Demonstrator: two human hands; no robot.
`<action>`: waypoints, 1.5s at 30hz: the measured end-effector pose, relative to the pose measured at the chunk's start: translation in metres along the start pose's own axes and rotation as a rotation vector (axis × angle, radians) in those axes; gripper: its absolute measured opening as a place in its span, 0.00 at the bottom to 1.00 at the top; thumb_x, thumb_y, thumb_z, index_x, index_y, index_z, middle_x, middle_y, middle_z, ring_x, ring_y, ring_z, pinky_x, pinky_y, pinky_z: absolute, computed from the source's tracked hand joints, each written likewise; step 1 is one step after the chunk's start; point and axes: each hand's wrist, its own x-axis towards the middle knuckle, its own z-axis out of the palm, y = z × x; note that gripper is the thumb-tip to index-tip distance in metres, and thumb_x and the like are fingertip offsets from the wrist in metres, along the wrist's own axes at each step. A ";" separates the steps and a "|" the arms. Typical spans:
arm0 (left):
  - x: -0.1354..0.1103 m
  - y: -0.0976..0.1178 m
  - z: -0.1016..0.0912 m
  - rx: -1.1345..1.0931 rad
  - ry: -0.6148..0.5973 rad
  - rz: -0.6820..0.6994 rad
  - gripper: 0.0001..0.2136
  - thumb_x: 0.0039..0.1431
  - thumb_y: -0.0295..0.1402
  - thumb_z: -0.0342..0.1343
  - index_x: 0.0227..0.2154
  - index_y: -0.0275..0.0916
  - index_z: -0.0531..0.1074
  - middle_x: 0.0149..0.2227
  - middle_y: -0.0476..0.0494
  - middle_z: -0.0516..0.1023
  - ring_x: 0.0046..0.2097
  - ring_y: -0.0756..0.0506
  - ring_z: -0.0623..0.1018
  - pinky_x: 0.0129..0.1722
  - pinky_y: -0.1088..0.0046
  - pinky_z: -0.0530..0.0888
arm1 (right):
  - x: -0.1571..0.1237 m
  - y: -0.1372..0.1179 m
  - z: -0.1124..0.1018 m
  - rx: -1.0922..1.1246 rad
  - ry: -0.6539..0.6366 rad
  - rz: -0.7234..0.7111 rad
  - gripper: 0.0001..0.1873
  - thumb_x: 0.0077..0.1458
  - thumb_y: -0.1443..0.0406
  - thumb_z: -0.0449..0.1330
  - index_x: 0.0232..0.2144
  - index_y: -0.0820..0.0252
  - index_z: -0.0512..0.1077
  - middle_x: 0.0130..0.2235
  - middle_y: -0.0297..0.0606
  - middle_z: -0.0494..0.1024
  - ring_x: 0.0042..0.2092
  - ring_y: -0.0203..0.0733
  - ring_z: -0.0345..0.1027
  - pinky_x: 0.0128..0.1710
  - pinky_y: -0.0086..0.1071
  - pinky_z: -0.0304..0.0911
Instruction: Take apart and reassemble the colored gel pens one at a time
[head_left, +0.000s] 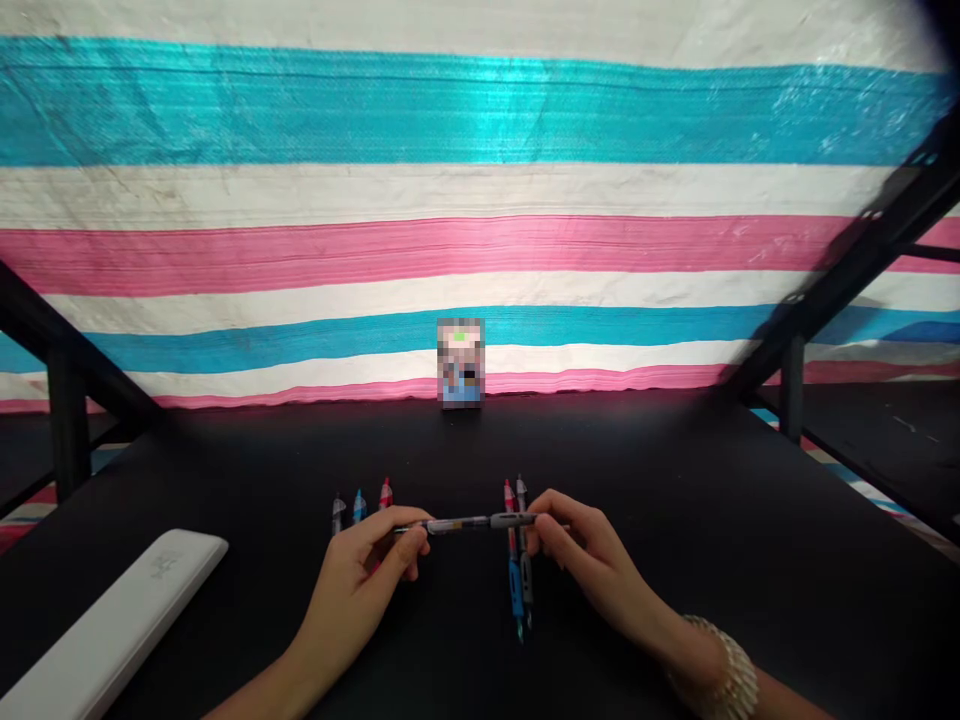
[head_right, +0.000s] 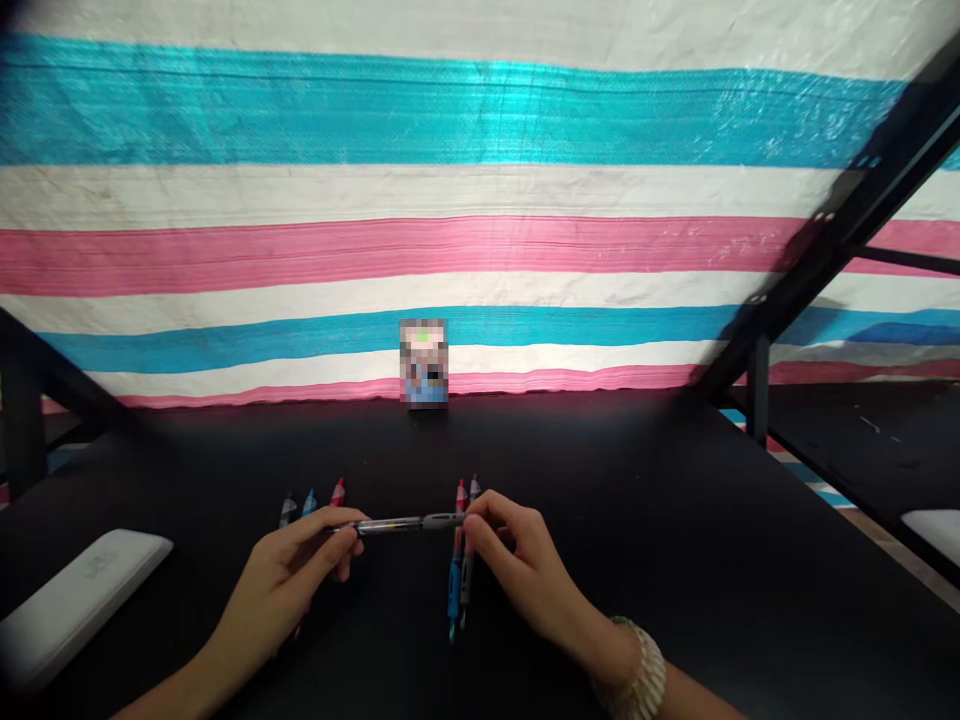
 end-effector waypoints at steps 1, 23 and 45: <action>0.000 -0.002 0.000 -0.009 0.000 -0.005 0.12 0.65 0.41 0.55 0.39 0.39 0.79 0.22 0.52 0.75 0.16 0.54 0.67 0.10 0.82 0.61 | 0.000 0.000 0.000 0.018 0.006 0.011 0.21 0.69 0.53 0.53 0.29 0.60 0.71 0.28 0.33 0.73 0.30 0.36 0.66 0.30 0.28 0.62; 0.000 0.005 -0.001 -0.068 0.043 -0.041 0.11 0.63 0.38 0.57 0.41 0.40 0.80 0.24 0.49 0.79 0.27 0.47 0.79 0.28 0.74 0.76 | 0.004 0.004 -0.002 0.117 0.044 0.100 0.18 0.61 0.52 0.63 0.30 0.60 0.72 0.28 0.32 0.71 0.28 0.34 0.61 0.26 0.26 0.58; 0.000 -0.001 0.003 -0.209 0.075 -0.080 0.08 0.61 0.39 0.60 0.37 0.41 0.77 0.28 0.48 0.80 0.29 0.46 0.80 0.30 0.74 0.77 | 0.006 0.010 0.001 0.378 0.081 0.120 0.13 0.52 0.58 0.72 0.35 0.60 0.77 0.29 0.34 0.79 0.26 0.32 0.68 0.26 0.25 0.67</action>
